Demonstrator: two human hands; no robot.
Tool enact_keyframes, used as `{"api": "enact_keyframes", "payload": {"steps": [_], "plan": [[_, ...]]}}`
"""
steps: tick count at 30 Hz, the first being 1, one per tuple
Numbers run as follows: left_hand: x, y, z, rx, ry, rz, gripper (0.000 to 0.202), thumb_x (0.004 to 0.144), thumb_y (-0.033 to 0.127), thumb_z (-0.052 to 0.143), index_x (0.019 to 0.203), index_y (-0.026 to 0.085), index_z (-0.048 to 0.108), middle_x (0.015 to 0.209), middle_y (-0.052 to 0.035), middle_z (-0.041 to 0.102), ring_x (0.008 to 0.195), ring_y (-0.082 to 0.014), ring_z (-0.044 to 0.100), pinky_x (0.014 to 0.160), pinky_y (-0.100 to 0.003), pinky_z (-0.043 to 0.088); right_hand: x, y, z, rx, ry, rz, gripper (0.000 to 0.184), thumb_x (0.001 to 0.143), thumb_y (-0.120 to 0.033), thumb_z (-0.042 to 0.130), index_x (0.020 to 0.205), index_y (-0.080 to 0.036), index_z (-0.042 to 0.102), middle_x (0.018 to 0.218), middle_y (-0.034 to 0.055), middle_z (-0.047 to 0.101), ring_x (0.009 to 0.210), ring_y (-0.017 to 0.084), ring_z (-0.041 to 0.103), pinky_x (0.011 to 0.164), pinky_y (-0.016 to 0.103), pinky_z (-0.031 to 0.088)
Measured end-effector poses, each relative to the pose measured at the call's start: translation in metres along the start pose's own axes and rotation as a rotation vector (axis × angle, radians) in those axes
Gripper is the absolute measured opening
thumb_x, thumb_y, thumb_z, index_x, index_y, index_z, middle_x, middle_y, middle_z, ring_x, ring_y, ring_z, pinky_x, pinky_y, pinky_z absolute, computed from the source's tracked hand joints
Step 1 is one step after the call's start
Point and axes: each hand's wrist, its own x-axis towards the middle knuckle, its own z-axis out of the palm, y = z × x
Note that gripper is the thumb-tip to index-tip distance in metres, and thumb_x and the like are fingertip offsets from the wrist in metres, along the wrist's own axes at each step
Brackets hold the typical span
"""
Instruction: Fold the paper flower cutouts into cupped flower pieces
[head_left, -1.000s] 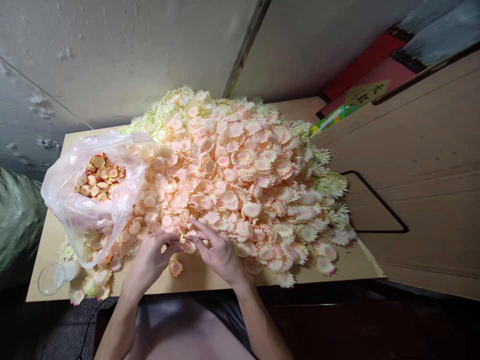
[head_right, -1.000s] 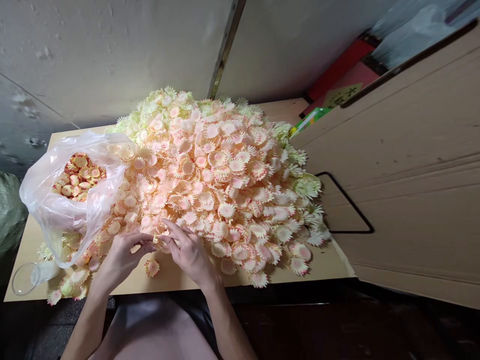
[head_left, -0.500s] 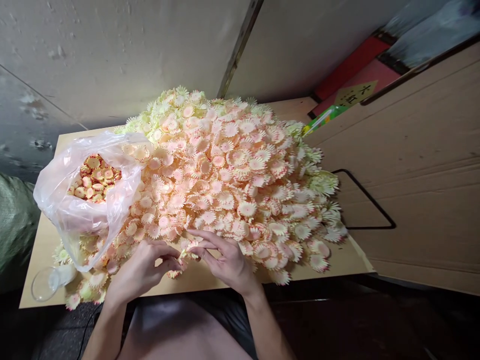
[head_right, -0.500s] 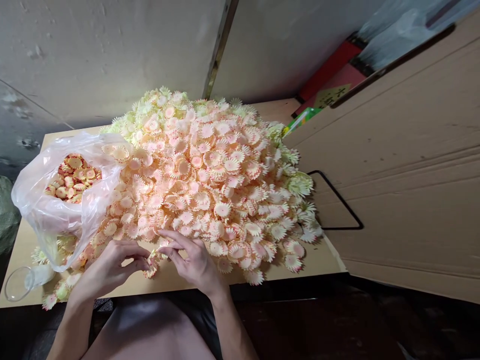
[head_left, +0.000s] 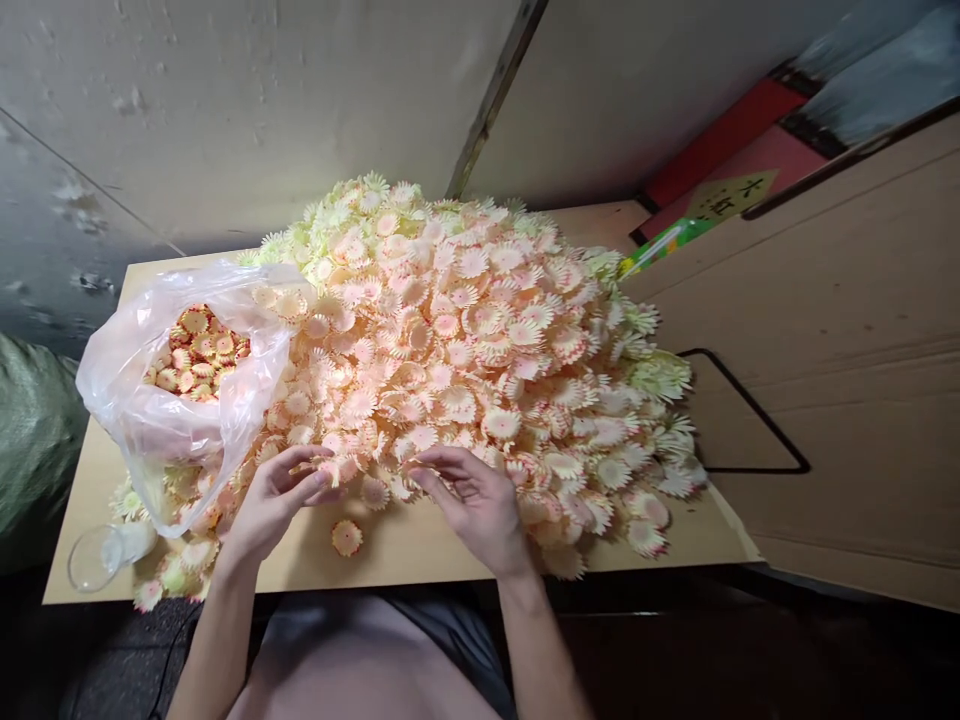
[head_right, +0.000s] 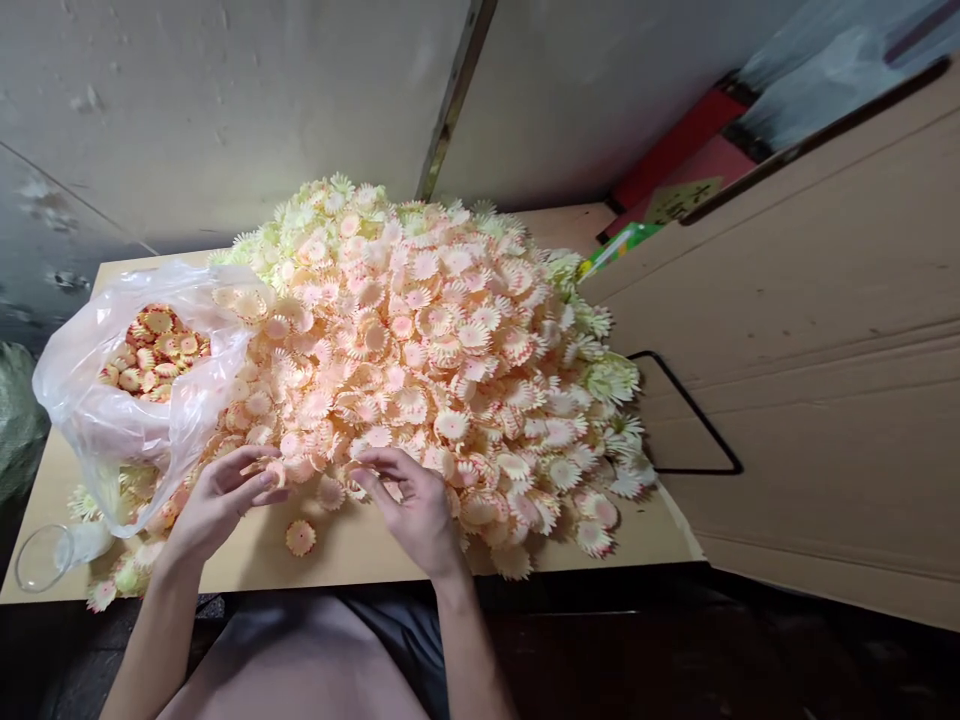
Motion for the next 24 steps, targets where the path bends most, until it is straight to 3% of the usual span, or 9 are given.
{"api": "enact_keyframes", "payload": {"steps": [4, 9, 14, 19, 24], "plan": [[0.009, -0.008, 0.006, -0.129, 0.086, 0.045, 0.036, 0.072, 0.027, 0.085, 0.103, 0.019, 0.068, 0.094, -0.0025, 0.069, 0.085, -0.0144, 0.068, 0.082, -0.031, 0.059, -0.001, 0.001, 0.020, 0.005, -0.035, -0.026, 0.010, 0.086, -0.028, 0.072, 0.094, -0.023, 0.068, 0.086, 0.0013, 0.074, 0.074, 0.013, 0.070, 0.069, 0.022, 0.057], [0.010, -0.011, 0.011, -0.088, 0.070, 0.074, 0.034, 0.072, 0.027, 0.084, 0.099, 0.018, 0.066, 0.092, -0.0024, 0.064, 0.083, -0.0127, 0.064, 0.075, -0.027, 0.058, 0.003, -0.005, 0.023, -0.017, 0.002, 0.025, 0.030, 0.078, -0.027, 0.080, 0.102, -0.024, 0.063, 0.083, -0.0002, 0.074, 0.078, 0.015, 0.071, 0.071, 0.023, 0.055], [0.015, -0.015, 0.019, -0.017, 0.092, 0.086, 0.028, 0.077, 0.033, 0.080, 0.095, 0.018, 0.065, 0.096, -0.0019, 0.062, 0.083, -0.0116, 0.063, 0.078, -0.026, 0.057, 0.002, -0.001, 0.025, -0.035, -0.064, 0.028, 0.016, 0.079, -0.031, 0.079, 0.092, -0.023, 0.072, 0.087, 0.0016, 0.077, 0.078, 0.015, 0.073, 0.073, 0.024, 0.055], [0.015, -0.013, 0.021, 0.125, 0.201, 0.141, 0.030, 0.079, 0.039, 0.077, 0.095, 0.018, 0.062, 0.088, -0.0005, 0.063, 0.077, -0.0114, 0.063, 0.071, -0.024, 0.055, 0.001, 0.007, 0.027, -0.074, -0.037, 0.008, 0.013, 0.084, -0.034, 0.074, 0.090, -0.023, 0.073, 0.084, 0.0027, 0.076, 0.076, 0.016, 0.071, 0.071, 0.025, 0.054], [0.012, -0.019, 0.020, 0.430, 0.208, 0.242, 0.033, 0.077, 0.040, 0.077, 0.097, 0.018, 0.062, 0.091, -0.0036, 0.064, 0.078, -0.0148, 0.065, 0.070, -0.027, 0.055, -0.001, 0.009, 0.032, 0.052, 0.027, 0.107, 0.020, 0.090, -0.038, 0.065, 0.101, -0.022, 0.060, 0.058, -0.0054, 0.058, 0.048, 0.012, 0.055, 0.050, 0.022, 0.046]]}}
